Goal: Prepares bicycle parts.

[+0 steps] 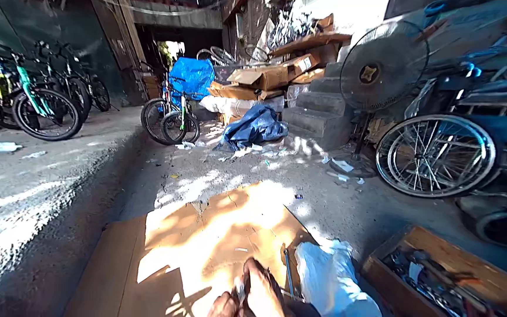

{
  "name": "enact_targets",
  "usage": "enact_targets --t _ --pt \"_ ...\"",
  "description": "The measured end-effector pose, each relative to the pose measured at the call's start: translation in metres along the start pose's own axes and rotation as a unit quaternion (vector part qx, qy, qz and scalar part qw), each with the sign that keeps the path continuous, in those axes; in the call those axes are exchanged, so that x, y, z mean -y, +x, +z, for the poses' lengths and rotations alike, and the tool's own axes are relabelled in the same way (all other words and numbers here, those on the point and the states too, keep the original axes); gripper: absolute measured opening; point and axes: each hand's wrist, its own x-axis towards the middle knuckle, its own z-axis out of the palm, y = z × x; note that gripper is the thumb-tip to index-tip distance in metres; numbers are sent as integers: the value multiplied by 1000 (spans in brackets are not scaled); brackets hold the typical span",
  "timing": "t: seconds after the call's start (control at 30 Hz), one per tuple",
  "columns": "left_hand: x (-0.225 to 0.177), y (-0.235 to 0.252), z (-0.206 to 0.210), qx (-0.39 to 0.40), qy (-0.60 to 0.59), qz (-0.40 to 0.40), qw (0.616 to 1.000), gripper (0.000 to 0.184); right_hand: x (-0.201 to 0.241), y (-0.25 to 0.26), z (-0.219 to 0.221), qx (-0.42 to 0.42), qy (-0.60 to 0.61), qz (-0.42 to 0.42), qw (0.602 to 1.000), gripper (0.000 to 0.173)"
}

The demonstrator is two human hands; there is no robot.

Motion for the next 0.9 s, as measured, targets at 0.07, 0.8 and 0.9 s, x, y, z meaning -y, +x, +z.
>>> enact_targets --t 0.07,0.8,0.9 --pt "8 -6 -2 -43 -92 -14 995 29 -2 8 1 46 -6 37 998 32" --pt "32 -5 38 -179 -320 -478 798 90 -3 -9 12 88 96 -82 988 27" --pt "23 -3 40 -175 -396 -509 744 85 5 -18 12 102 2 -138 985 27"
